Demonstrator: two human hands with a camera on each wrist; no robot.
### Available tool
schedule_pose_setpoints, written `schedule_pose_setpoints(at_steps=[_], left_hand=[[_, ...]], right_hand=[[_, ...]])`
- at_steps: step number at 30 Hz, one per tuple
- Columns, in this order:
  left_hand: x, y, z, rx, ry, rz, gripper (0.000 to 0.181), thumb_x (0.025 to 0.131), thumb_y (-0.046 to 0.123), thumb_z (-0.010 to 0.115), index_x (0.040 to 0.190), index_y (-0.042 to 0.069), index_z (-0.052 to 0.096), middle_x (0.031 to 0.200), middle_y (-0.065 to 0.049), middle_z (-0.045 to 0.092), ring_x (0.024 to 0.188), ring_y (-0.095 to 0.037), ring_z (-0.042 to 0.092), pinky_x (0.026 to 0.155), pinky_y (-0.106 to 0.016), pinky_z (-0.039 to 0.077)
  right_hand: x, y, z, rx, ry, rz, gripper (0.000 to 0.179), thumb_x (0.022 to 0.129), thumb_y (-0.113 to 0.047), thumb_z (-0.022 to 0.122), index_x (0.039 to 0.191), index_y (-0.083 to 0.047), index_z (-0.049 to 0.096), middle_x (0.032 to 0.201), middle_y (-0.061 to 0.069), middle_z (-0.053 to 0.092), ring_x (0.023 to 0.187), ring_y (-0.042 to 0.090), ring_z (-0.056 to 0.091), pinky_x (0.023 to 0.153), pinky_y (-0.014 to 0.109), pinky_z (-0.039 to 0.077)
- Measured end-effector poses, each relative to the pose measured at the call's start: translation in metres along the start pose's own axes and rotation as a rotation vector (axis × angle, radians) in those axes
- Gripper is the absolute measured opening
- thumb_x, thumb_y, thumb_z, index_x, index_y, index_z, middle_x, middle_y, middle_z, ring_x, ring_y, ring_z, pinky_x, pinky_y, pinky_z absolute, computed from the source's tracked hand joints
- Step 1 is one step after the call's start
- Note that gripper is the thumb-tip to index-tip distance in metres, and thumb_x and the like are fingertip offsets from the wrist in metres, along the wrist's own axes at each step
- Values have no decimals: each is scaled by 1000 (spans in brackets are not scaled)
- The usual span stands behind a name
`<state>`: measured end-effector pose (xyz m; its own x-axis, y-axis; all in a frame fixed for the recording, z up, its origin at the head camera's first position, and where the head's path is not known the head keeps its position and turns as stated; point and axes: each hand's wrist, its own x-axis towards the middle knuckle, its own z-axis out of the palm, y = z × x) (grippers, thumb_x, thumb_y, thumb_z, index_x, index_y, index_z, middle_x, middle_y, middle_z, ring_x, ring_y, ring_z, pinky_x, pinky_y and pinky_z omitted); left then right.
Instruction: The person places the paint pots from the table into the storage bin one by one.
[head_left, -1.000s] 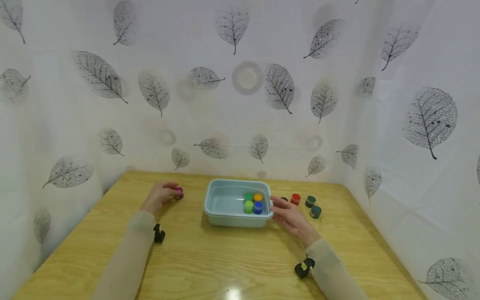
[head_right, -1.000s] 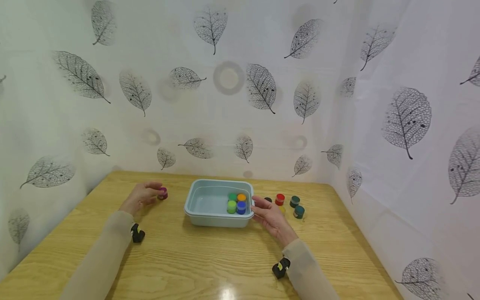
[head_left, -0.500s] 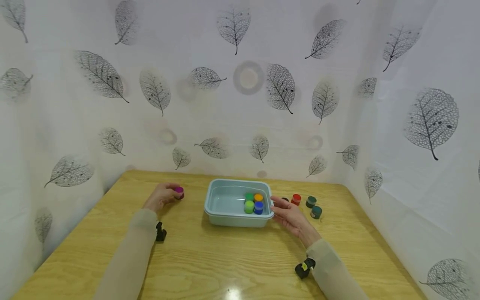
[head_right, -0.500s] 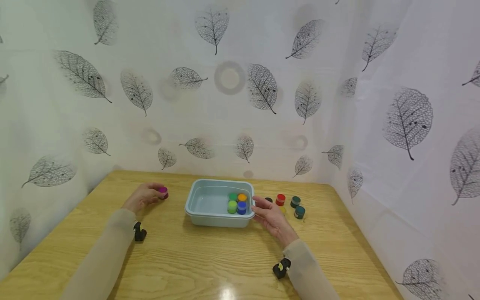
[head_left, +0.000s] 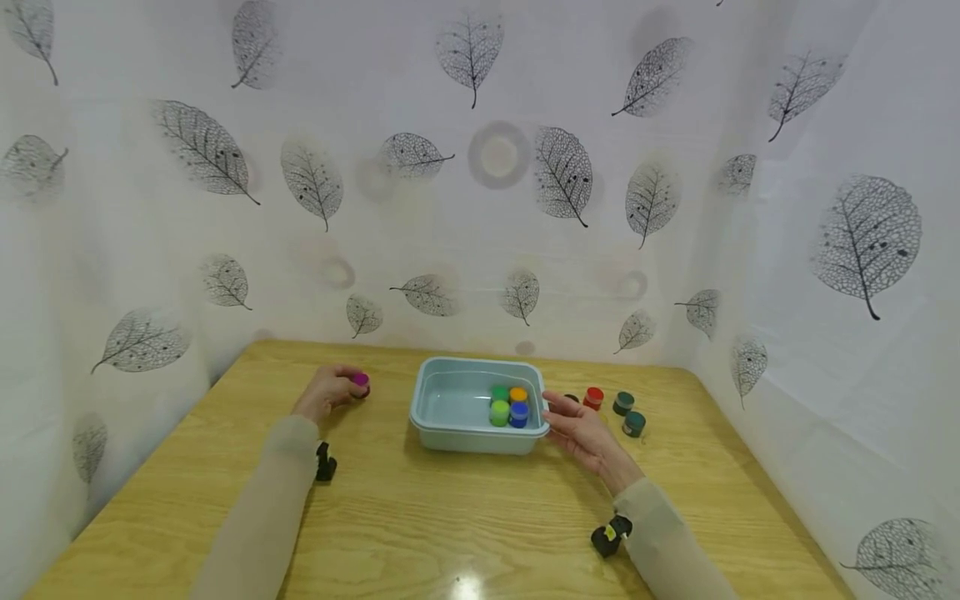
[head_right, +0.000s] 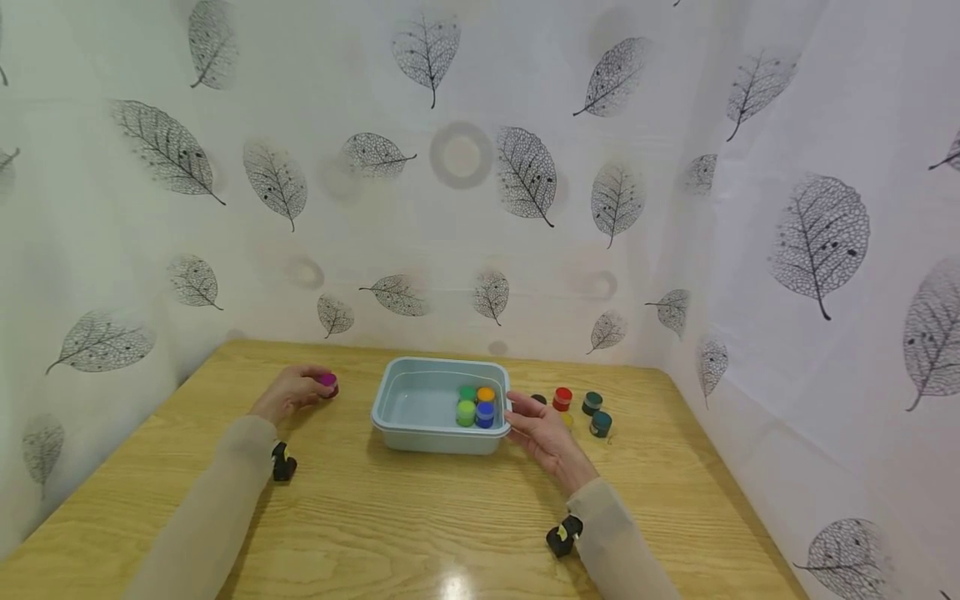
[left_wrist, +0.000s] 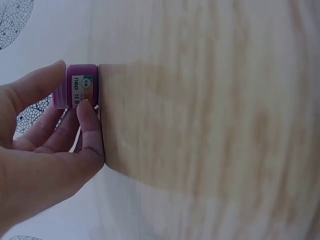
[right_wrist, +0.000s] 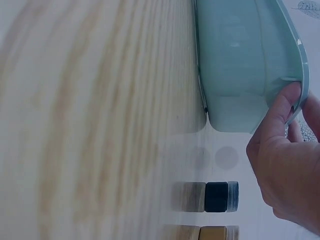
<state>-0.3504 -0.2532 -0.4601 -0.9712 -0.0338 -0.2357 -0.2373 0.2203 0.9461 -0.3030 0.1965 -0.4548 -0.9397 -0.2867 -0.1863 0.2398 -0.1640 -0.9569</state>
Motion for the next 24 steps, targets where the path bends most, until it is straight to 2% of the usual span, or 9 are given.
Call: schedule_pose_setpoints(at_steps=[8, 13, 15, 19, 22, 24], left_hand=[[-4, 0, 0, 21, -4, 36, 54, 91, 3, 66, 138, -10, 45, 135, -27, 53, 101, -18, 63, 99, -39, 50], [-3, 4, 7, -43, 14, 29, 51, 89, 1, 67, 134, -11, 48, 125, -23, 61, 100, -20, 65, 104, -41, 48], [-4, 7, 12, -51, 45, 8, 51, 88, 2, 69, 134, -10, 49, 123, -21, 62, 101, -21, 63, 102, -41, 49], [-10, 11, 22, -7, 86, -17, 54, 90, 10, 70, 137, -6, 47, 129, -22, 58, 105, -22, 58, 91, -36, 47], [-14, 15, 28, -1, 86, 18, 53, 91, 12, 69, 136, -5, 47, 130, -24, 57, 102, -21, 61, 90, -37, 50], [-16, 20, 32, -17, 87, 51, 51, 92, 13, 69, 135, -5, 49, 128, -23, 58, 98, -19, 64, 94, -41, 51]], right_hand=[[0, 0, -1, 15, -15, 3, 59, 97, -4, 59, 151, -3, 35, 143, 19, 42, 111, 19, 63, 95, 32, 54], [0, -1, -3, 23, -4, 2, 59, 97, -4, 59, 150, -3, 36, 138, 17, 47, 108, 18, 64, 93, 30, 55], [0, -1, -4, 26, -1, 6, 59, 96, -4, 60, 150, -3, 36, 136, 16, 49, 106, 18, 64, 91, 29, 56], [-1, 2, -6, 19, 6, 10, 58, 96, -5, 60, 149, -2, 37, 135, 16, 50, 106, 18, 64, 89, 29, 56], [-1, 2, -5, 8, 11, 4, 57, 96, -5, 61, 148, -3, 39, 134, 15, 51, 106, 18, 63, 89, 28, 57], [-1, 0, -4, 2, 12, 0, 56, 96, -6, 61, 148, -3, 40, 134, 14, 51, 106, 17, 63, 89, 28, 56]])
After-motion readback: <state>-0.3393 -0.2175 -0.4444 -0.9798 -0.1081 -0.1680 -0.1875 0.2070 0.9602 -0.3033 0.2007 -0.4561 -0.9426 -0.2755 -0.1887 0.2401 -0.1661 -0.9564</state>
